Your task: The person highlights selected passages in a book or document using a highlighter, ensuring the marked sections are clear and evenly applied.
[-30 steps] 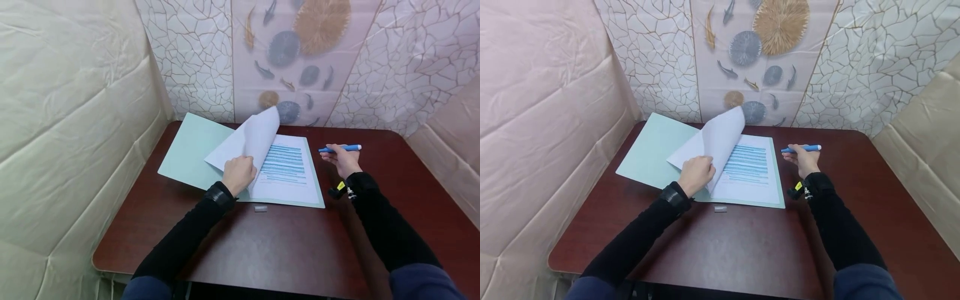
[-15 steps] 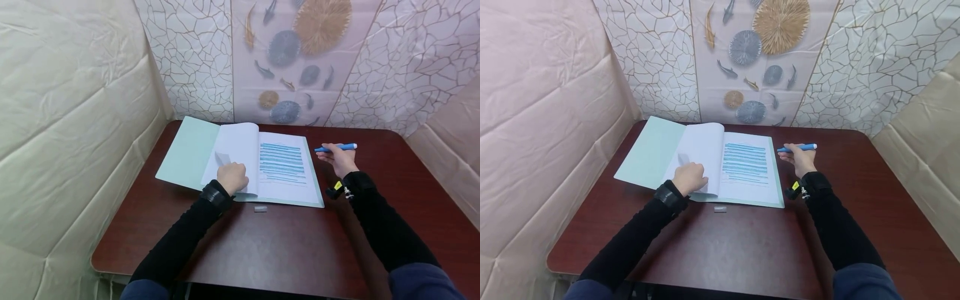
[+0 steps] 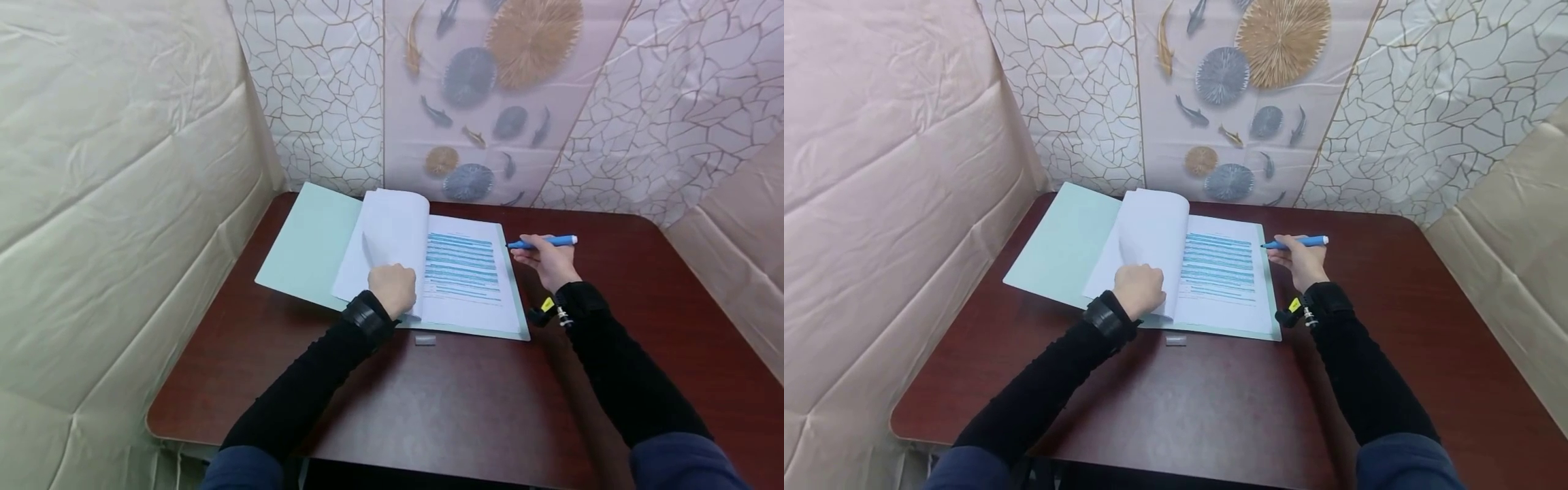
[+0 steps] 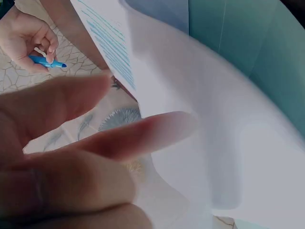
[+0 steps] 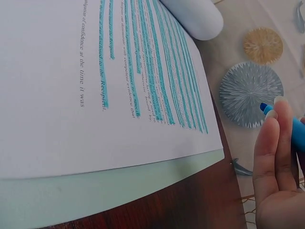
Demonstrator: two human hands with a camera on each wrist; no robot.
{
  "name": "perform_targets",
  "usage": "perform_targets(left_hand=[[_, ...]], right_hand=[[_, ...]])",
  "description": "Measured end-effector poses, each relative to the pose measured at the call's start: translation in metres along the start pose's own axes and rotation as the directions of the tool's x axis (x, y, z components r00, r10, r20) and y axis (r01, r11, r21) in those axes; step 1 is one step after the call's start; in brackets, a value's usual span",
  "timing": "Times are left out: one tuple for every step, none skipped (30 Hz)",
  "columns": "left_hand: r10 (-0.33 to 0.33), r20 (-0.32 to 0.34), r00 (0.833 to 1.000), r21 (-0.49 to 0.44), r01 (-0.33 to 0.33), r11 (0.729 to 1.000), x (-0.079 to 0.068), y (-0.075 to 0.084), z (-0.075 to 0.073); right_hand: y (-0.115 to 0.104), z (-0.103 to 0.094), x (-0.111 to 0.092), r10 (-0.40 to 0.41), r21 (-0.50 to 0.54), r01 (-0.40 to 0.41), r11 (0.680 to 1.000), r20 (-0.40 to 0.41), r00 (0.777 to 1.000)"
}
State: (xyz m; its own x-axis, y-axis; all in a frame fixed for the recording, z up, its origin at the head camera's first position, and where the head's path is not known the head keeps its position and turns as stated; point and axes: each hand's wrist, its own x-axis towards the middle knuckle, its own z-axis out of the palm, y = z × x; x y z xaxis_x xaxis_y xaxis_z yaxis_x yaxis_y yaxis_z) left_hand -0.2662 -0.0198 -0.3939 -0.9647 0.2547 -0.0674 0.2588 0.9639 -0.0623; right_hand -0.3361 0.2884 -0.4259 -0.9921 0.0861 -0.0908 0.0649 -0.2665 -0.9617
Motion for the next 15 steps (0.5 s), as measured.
perform_targets(left_hand=[[-0.007,0.041,0.999,0.005,0.007,1.0,0.0,0.0,0.0],[-0.002,0.065,0.998,-0.003,0.002,1.0,0.001,0.0,0.0],[0.019,0.065,0.998,-0.018,-0.018,1.0,0.001,0.0,0.0],[0.055,0.054,0.997,-0.033,-0.053,0.998,0.002,0.0,0.0],[0.103,0.033,0.994,-0.039,-0.101,0.994,0.003,0.0,0.001],[0.157,0.012,0.988,-0.052,-0.156,0.986,0.004,0.0,0.001],[0.212,-0.005,0.977,-0.065,-0.212,0.975,0.005,0.0,0.003],[0.257,-0.016,0.966,-0.085,-0.258,0.962,0.006,0.0,0.004],[0.291,-0.009,0.957,-0.103,-0.29,0.952,0.007,0.0,0.006],[0.312,0.015,0.95,-0.123,-0.308,0.943,0.008,0.0,0.008],[0.322,0.051,0.945,-0.148,-0.311,0.939,0.008,-0.001,0.01],[0.319,0.09,0.944,-0.177,-0.3,0.938,0.008,-0.001,0.011],[0.307,0.122,0.944,-0.193,-0.281,0.94,0.009,-0.001,0.013],[0.291,0.154,0.944,-0.209,-0.257,0.944,0.009,-0.002,0.015],[0.276,0.184,0.943,-0.216,-0.235,0.948,0.009,-0.002,0.017]], right_hand=[[0.001,-0.001,0.001,0.0,-0.006,0.0,1.0,-0.005,1.0],[0.001,-0.001,0.001,0.0,-0.006,0.0,1.0,-0.005,1.0],[0.001,-0.002,0.001,0.001,-0.001,-0.001,1.0,-0.004,1.0],[0.001,-0.003,0.001,0.002,0.011,-0.002,1.0,0.001,1.0],[0.001,-0.003,0.001,0.002,0.018,-0.002,1.0,0.006,1.0],[0.001,-0.003,0.0,0.004,0.029,-0.004,1.0,0.012,1.0],[0.001,-0.004,0.0,0.005,0.034,-0.006,0.999,0.017,1.0],[0.001,-0.003,-0.001,0.009,0.035,-0.01,0.999,0.024,1.0],[0.001,-0.003,-0.001,0.012,0.041,-0.013,0.999,0.028,1.0],[0.001,-0.002,-0.002,0.016,0.033,-0.017,0.999,0.03,0.999],[0.001,-0.001,-0.002,0.018,0.017,-0.019,1.0,0.025,1.0],[0.001,0.0,-0.002,0.02,0.008,-0.02,1.0,0.019,1.0],[0.0,0.001,-0.003,0.021,-0.004,-0.021,1.0,0.012,1.0],[0.0,0.002,-0.003,0.021,-0.012,-0.021,1.0,0.006,1.0],[0.0,0.002,-0.004,0.019,-0.014,-0.019,1.0,0.005,1.0]])
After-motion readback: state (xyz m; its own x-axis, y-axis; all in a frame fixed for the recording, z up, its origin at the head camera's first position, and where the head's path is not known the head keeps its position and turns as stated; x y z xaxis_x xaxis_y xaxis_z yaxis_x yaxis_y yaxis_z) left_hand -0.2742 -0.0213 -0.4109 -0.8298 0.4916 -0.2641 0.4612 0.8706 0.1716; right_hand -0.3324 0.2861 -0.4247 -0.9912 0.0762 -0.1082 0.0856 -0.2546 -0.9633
